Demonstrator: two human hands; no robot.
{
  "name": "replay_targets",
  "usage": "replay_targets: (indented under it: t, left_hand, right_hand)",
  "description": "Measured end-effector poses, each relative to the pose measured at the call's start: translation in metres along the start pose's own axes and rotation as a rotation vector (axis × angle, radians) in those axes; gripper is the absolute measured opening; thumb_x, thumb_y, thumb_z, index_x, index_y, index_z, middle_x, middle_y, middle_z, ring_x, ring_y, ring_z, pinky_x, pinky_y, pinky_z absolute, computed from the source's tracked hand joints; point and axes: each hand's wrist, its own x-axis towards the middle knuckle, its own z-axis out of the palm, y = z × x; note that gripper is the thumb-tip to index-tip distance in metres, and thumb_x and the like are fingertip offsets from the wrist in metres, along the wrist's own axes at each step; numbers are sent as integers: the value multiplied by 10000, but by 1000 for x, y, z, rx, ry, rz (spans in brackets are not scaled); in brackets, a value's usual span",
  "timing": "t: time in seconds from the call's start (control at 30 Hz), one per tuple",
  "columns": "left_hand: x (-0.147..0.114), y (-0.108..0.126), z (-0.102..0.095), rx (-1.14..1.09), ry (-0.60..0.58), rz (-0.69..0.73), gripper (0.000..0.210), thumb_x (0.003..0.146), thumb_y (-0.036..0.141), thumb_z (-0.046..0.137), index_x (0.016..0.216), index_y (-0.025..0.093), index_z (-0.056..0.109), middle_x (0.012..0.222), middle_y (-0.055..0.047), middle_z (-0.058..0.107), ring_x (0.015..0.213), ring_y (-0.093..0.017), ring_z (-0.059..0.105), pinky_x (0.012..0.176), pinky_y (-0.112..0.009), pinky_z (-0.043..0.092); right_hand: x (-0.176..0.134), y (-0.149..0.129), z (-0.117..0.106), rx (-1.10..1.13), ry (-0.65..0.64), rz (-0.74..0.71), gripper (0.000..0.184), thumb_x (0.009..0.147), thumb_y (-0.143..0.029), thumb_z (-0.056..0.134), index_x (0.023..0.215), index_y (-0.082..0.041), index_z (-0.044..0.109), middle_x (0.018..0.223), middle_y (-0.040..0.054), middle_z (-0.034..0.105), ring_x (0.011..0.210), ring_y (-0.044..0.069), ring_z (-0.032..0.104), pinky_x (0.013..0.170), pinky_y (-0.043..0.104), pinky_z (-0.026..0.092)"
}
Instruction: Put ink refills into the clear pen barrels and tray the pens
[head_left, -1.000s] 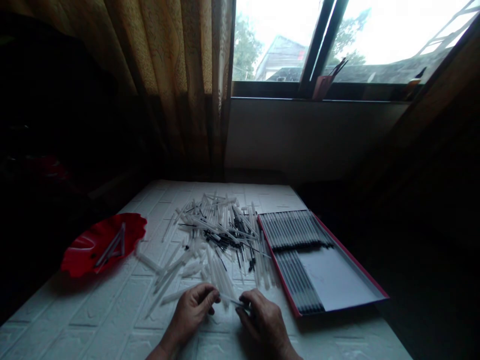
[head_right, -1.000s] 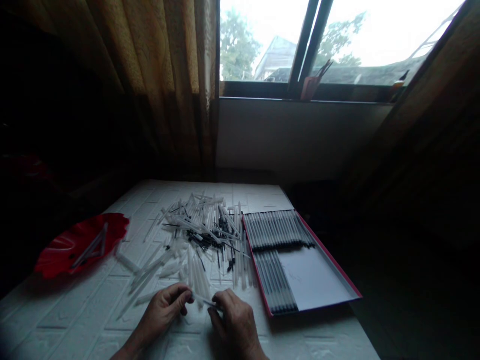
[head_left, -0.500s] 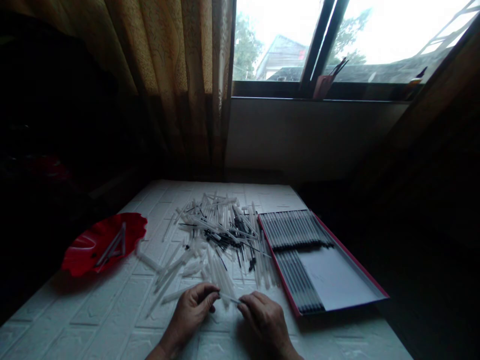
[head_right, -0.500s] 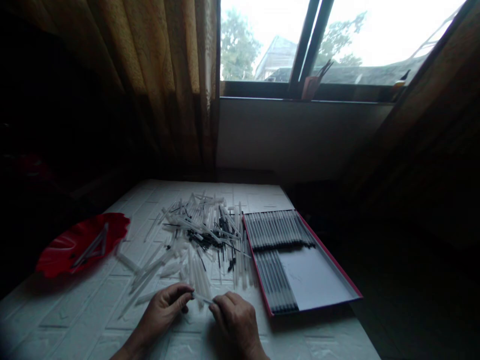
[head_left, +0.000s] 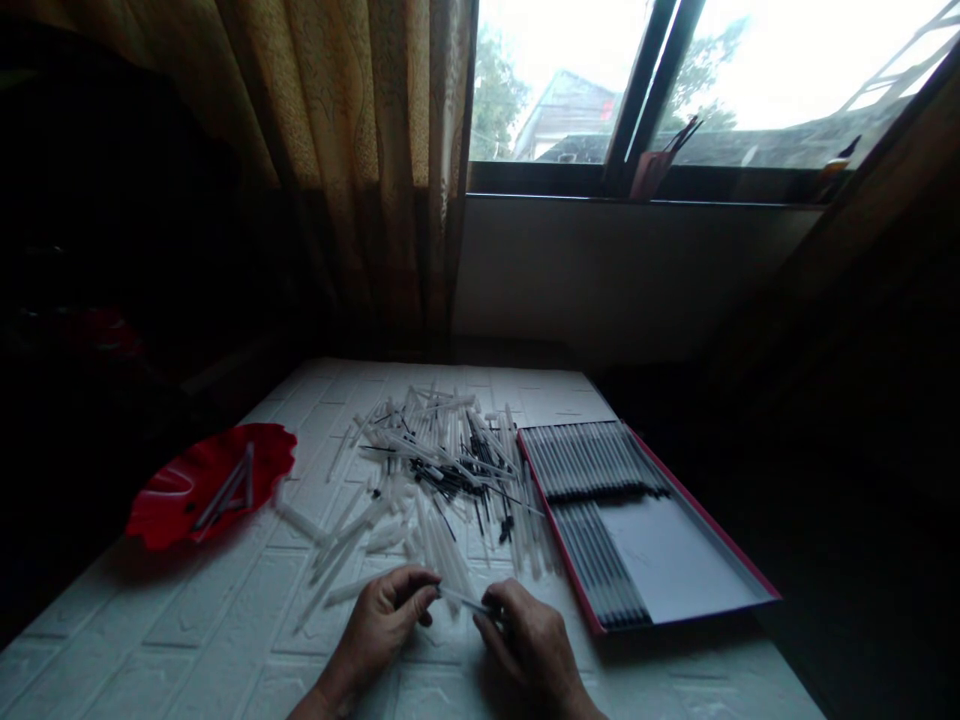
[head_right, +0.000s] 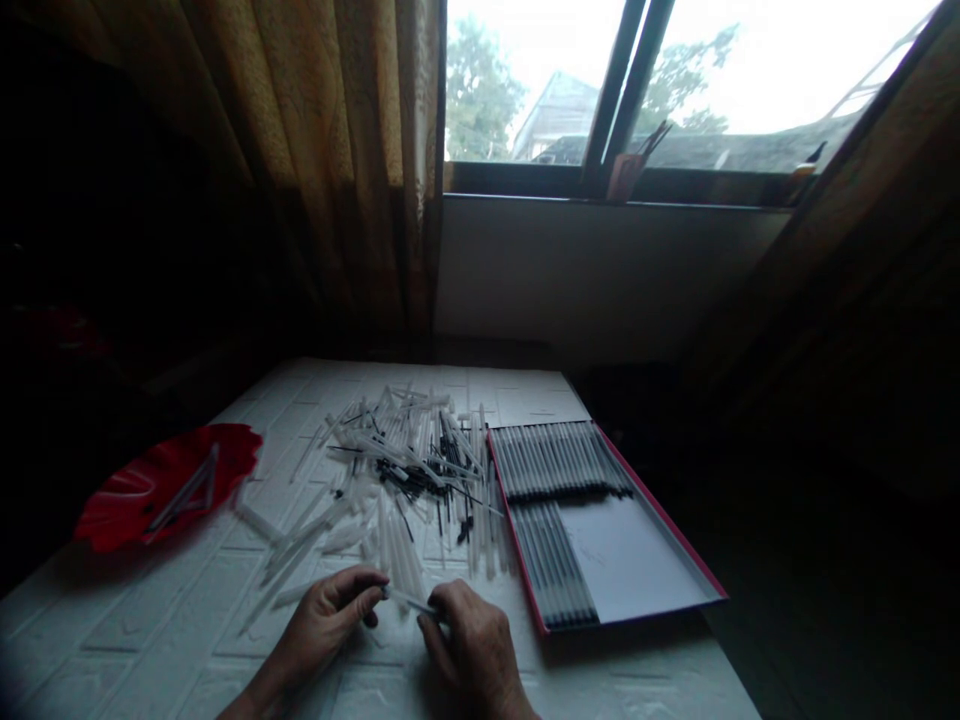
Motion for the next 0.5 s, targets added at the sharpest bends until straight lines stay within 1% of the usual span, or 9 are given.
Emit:
replay_targets:
  t: [0.1,0.17,0.23,0.3,0.33,0.37,0.43,0.5]
  left_hand:
    - [0,0,0,-6,5,-1,421,590,553,787,782,179,762,658,-14,702,512,-138,602,524,-237,473]
    - [-1,1,0,-8,7,-2,418,588,555,788,777,182,762,648,-11,697,515,-141,604,530,-241,478]
    - [-2,3,0,-10,8,-3,402,592,543,792,774,185,763,641,-9,697,523,-145,611,538,-243,482]
    - [-3,6,0,-11,12,-6,389,591,531,799,772,189,764,641,-9,701,526,-145,615,543,-243,483]
    - [-3,8,0,-12,16,-7,385,591,528,800,772,190,764,640,-8,702,524,-145,614,544,-243,483]
    - [-3,9,-1,-13,19,-9,385,589,527,802,772,191,764,639,-8,703,521,-143,612,542,-243,483]
    - [-3,9,-1,-14,26,-11,390,582,529,804,771,191,764,636,-7,703,515,-140,610,533,-238,478]
    - [-2,7,-1,-14,32,-11,400,577,537,804,774,191,764,642,-7,704,518,-139,613,526,-231,471]
  right_hand:
    - [1,2,1,4,4,-1,234,985,-317,426,878,-222,612,730,20,639,610,147,639,559,213,444]
    - [1,3,2,9,-7,9,285,1005,-326,395,899,-230,641,741,24,647,620,147,655,566,210,452]
    - [-1,4,3,6,-14,12,252,1002,-332,413,990,-234,645,765,26,659,628,148,665,572,209,461]
    - [-3,4,4,10,5,8,211,976,-330,461,1084,-220,606,787,28,669,641,155,667,582,214,470]
    - [-3,3,5,17,23,11,206,957,-323,484,1099,-209,582,787,27,670,642,157,664,582,217,471]
    - [-4,3,5,25,40,17,192,938,-308,500,1084,-202,564,777,23,667,636,157,657,578,218,469]
    - [-4,2,6,31,69,28,110,911,-272,501,987,-206,545,739,12,650,608,151,636,555,215,454]
    - [-2,2,5,16,69,21,67,910,-257,486,897,-216,537,705,4,628,582,144,616,536,212,436]
